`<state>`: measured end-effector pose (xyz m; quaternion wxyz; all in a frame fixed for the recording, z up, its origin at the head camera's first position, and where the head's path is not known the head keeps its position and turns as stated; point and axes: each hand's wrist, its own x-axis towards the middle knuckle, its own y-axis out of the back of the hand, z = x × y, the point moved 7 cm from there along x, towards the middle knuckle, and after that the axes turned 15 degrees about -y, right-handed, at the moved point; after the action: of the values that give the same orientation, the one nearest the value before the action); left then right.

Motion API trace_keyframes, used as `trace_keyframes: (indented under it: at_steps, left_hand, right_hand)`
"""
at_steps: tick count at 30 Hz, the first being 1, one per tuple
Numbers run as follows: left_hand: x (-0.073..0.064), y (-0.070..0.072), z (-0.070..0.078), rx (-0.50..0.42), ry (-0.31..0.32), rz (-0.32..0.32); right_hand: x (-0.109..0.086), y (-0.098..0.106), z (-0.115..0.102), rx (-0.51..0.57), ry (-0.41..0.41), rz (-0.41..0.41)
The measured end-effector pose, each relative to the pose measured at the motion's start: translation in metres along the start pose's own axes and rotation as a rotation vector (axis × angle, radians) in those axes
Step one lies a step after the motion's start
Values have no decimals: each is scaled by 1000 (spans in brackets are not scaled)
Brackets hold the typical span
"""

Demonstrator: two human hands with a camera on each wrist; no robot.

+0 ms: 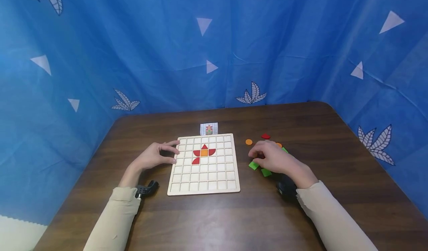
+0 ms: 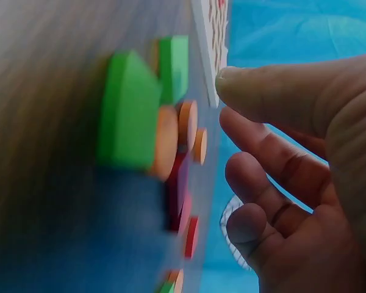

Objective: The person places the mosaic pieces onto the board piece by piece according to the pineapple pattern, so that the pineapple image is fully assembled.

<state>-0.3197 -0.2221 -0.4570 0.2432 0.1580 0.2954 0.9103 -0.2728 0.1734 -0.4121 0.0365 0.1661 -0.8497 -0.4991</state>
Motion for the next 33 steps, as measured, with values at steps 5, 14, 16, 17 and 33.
trace_keyframes:
  at_steps: [5, 14, 16, 17, 33]
  left_hand:
    - [-2, 0, -1, 1, 21, 9]
    - [-3, 2, -4, 3, 16, 17]
    - [-3, 3, -5, 5, 20, 18]
    - [-3, 3, -5, 6, 20, 19]
    - [0, 0, 0, 7, -7, 21]
  right_hand:
    - [-13, 5, 13, -28, 1, 37]
    - [-23, 4, 27, -81, 40, 58]
    - [-23, 4, 27, -88, 41, 50]
    - [-23, 5, 27, -91, 40, 47]
    - [-24, 7, 34, -139, -2, 37]
